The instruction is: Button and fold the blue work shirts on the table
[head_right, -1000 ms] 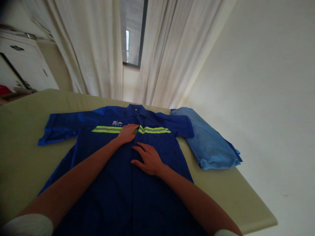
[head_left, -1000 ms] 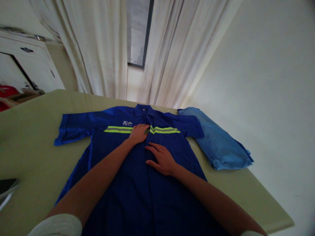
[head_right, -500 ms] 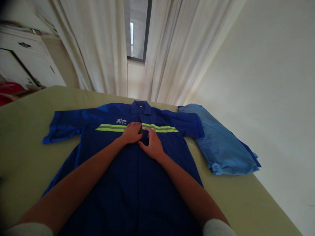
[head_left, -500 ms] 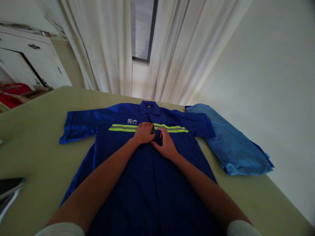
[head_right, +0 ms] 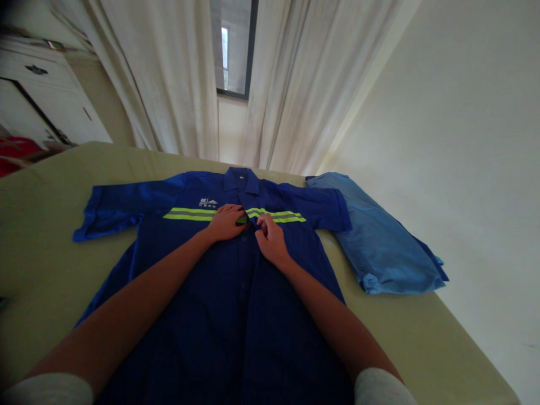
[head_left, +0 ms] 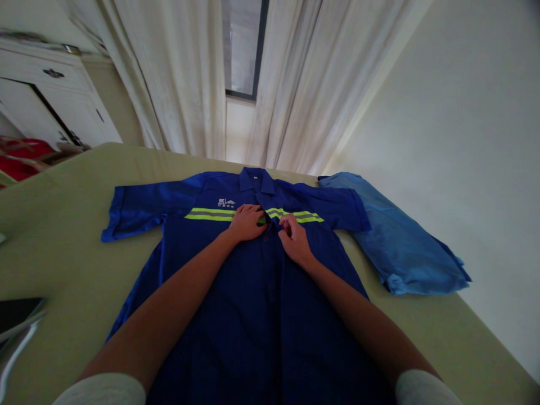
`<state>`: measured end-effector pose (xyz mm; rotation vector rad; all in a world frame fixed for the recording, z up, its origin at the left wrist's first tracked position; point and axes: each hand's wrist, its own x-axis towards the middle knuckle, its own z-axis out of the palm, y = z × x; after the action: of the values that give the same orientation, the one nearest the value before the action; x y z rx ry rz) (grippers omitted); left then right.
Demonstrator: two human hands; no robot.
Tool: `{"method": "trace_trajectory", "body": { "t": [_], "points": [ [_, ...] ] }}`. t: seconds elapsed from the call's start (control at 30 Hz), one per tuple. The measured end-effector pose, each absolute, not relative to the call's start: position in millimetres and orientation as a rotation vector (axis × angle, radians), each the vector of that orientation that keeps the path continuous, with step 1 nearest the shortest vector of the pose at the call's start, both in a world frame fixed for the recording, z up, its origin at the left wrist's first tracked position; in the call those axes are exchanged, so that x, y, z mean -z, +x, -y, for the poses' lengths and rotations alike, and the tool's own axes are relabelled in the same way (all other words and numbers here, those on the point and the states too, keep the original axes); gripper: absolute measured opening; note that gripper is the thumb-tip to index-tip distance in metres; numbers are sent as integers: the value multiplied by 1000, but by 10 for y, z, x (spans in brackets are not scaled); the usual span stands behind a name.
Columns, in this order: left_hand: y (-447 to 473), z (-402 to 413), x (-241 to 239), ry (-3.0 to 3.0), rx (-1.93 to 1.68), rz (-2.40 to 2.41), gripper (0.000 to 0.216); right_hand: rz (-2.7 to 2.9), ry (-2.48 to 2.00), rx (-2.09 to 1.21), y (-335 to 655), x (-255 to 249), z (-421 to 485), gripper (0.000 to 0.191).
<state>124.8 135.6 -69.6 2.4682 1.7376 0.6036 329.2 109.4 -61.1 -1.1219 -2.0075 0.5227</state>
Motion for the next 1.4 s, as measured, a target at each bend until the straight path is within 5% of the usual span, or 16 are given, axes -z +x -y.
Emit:
{"method": "trace_trajectory", "body": {
  "t": [0.33,0.73,1.07,1.2,1.4],
  "points": [
    [1164,-1390,628,2410,-797,-1090,38,2343,-994,-383,3327,658,-912,15],
    [1315,-1418,674,1931,-933,-1111,42,2434,-1008,66,3262,674,-897,22],
    [1309,-1497,766,1751,-1009,-1121,41,2233,-1105,-244,3279,686,-981,15],
    [1245,-1470,757,2046,-828,-1025,31,2128,-1153,-293,3320,705,-1046,8],
    [1290,-1404,819,2762,-430,-1303,50,2136,-973,-339,3324,637,-1048,17]
  ]
}}
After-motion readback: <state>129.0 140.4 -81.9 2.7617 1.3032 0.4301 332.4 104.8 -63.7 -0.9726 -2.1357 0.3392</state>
